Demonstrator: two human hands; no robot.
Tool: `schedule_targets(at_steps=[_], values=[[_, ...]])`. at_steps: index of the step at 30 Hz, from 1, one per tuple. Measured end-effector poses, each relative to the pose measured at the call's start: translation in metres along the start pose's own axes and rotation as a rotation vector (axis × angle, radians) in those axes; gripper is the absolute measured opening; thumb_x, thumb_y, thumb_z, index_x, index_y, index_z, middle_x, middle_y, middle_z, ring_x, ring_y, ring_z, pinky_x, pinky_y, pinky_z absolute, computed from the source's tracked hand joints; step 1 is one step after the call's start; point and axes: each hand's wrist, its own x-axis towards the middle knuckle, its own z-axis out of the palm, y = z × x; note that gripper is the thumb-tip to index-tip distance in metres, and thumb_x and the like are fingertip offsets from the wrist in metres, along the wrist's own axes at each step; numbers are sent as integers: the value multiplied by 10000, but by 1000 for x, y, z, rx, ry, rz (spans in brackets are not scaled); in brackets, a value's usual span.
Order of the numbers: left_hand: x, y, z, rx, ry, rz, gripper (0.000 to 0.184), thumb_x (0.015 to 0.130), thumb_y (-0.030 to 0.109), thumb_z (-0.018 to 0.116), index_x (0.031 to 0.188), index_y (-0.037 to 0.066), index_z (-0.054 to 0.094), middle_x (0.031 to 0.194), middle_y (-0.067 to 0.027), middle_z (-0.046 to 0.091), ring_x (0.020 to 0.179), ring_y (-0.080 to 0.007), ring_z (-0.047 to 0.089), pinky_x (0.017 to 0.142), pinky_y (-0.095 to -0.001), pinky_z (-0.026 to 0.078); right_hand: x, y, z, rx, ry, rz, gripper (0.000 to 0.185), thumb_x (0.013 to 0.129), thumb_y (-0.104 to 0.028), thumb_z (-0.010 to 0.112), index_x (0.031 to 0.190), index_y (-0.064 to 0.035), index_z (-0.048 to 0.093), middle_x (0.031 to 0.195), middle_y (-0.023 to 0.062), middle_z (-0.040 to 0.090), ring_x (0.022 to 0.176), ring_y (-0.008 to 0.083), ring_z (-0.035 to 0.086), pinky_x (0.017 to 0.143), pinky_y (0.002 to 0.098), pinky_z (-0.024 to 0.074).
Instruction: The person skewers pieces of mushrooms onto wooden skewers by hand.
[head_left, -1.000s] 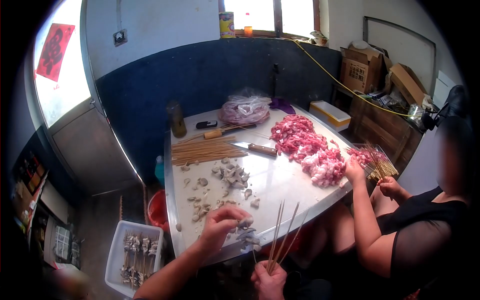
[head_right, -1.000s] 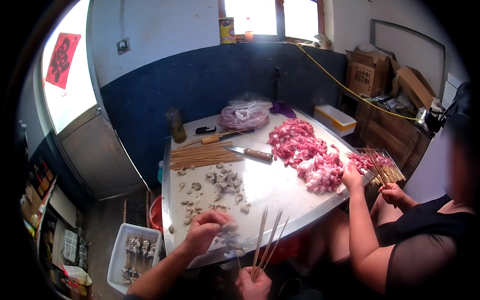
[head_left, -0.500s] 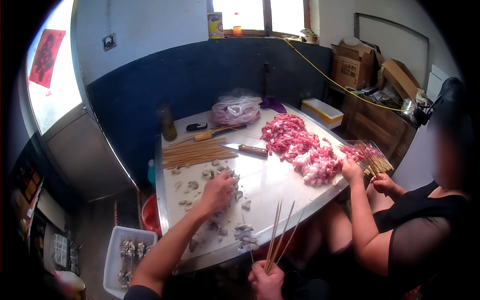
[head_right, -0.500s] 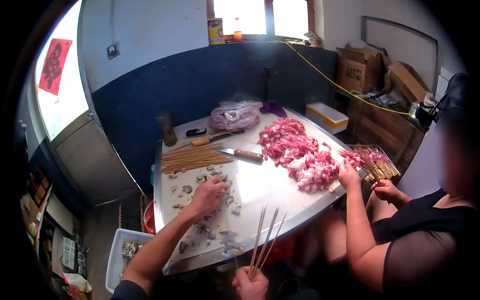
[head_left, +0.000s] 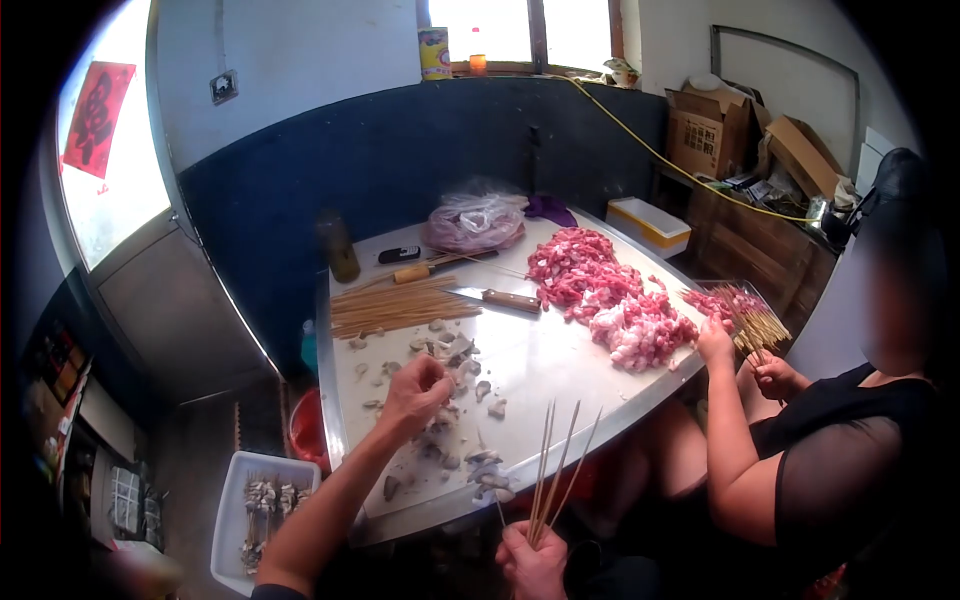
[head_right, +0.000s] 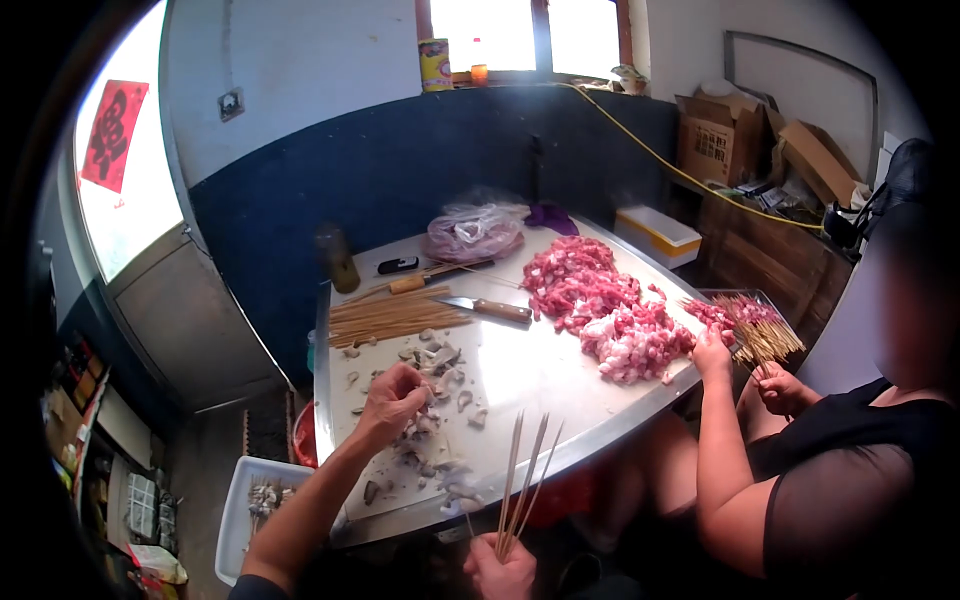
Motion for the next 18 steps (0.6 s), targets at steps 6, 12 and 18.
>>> schedule_targets(at_steps=[6,12,18], values=[[-48,19,15,-639,18,-210,129,860,44,632,981,2,620,919,-105,660,779,-192,661,728,-313,544,0,2,1,-18,-25,3,78,921,-137,594,879,-71,595,606,-7,551,414,31,394,382,177,264],[-69,34,23,-845,3,-324,75,851,7,630,924,18,616,1033,-163,656,927,-277,673,833,-368,558,-1,7,2,-46,-12,20,79,923,-142,594,891,-69,598,604,-5,551,411,30,391,378,177,262],[-73,36,25,-910,-16,-304,85,867,17,631,947,35,609,1052,-170,655,949,-278,671,842,-375,558,0,4,1,-46,-14,23,76,923,-147,597,884,-82,596,598,-12,549,404,24,382,372,178,255]])
